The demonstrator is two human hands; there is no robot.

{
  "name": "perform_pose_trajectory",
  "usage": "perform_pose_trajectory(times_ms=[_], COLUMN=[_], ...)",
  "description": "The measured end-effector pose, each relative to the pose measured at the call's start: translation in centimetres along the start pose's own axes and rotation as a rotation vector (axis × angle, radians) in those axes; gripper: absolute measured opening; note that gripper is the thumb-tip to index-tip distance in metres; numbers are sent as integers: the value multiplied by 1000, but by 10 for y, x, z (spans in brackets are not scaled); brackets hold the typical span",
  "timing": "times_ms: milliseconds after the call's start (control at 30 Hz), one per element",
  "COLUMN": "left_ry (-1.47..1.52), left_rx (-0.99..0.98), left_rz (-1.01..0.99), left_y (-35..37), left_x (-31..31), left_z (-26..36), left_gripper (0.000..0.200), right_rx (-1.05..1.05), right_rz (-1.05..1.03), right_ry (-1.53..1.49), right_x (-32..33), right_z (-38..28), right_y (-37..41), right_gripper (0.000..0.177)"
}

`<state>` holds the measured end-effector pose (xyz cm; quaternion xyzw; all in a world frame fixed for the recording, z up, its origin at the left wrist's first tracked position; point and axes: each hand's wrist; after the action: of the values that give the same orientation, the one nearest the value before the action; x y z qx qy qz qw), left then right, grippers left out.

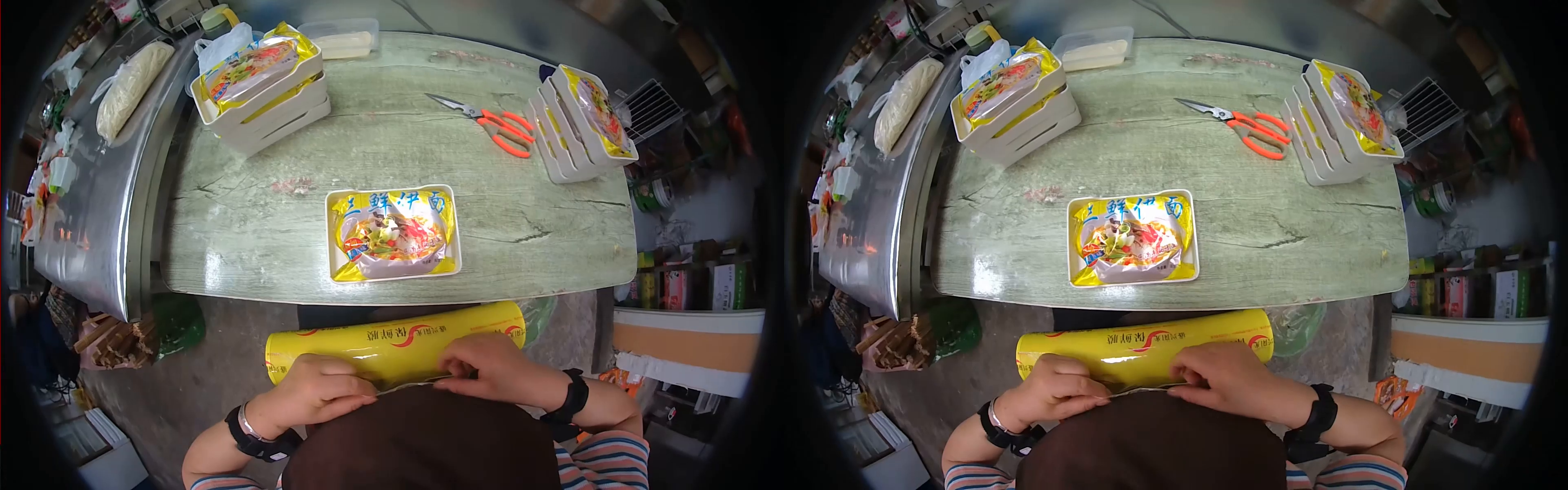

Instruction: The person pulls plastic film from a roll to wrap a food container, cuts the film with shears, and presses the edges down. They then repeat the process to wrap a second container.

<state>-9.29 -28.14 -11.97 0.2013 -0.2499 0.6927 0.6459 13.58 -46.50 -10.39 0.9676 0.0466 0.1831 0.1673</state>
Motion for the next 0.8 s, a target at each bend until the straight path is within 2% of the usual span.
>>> perform_pose_trajectory(times_ms=[67, 133, 200, 233, 267, 300, 367, 433, 467, 533, 567, 600, 633, 667, 700, 733, 800], left_ry=[-39, -44, -385, -451, -456, -541, -632, -659, -667, -734, -712, -716, -634, -551, -438, -452, -425], left_rx=[50, 18, 135, 231, 237, 217, 197, 36, 30, 23, 15, 12, 64, 111, 184, 166, 93], left_rz=[9, 21, 55, 61, 67, 43, 22, 29, 34, -130, -43, -42, 79, 198, 174, 185, -20], left_y=[2, 12, 17, 16, 16, 17, 19, 20, 23, 33, 31, 33, 36, 38, 37, 33, 28], left_x=[5, 11, 17, 21, 24, 28, 33, 38, 40, 42, 42, 42, 42, 44, 44, 46, 46], left_z=[-2, -6, -1, 5, 6, 7, 4, -6, -3, 11, 21, 22, 23, 24, 16, 17, 25], left_gripper=[11, 12, 16, 21, 21, 22, 23, 21, 21, 15, 14, 14, 15, 17, 20, 20, 19], right_rx=[52, 103, 132, 137, 170, 204, 221, 238, 217, 199, 190, 181, 181, 97, 20, 33, 296], right_rz=[65, 126, 101, 95, 132, 172, 154, 144, 154, 179, 218, 252, 256, 259, 265, 282, 165], right_ry=[74, 142, 289, 289, 401, 511, 495, 487, 428, 371, 271, 169, 168, 112, 62, 75, 262], right_x=[0, -1, 3, 6, 9, 12, 15, 18, 18, 21, 24, 26, 29, 35, 39, 41, 39], right_z=[0, 1, 6, 6, 6, 5, 3, 4, 4, 3, -1, -5, -11, -18, -23, -21, -14], right_y=[0, 3, 12, 15, 17, 20, 26, 31, 34, 39, 42, 46, 48, 51, 52, 51, 50], right_gripper=[20, 20, 19, 19, 17, 16, 14, 12, 11, 11, 11, 12, 12, 12, 12, 12, 11])
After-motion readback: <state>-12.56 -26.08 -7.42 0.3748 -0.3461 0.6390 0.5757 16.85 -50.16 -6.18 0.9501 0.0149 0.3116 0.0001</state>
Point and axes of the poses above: each hand's wrist, its own y-axis away from the middle knuckle, its own x-axis out of the back of the hand, z = x × y, and after that the axes turned 10 degrees about -y, right-handed
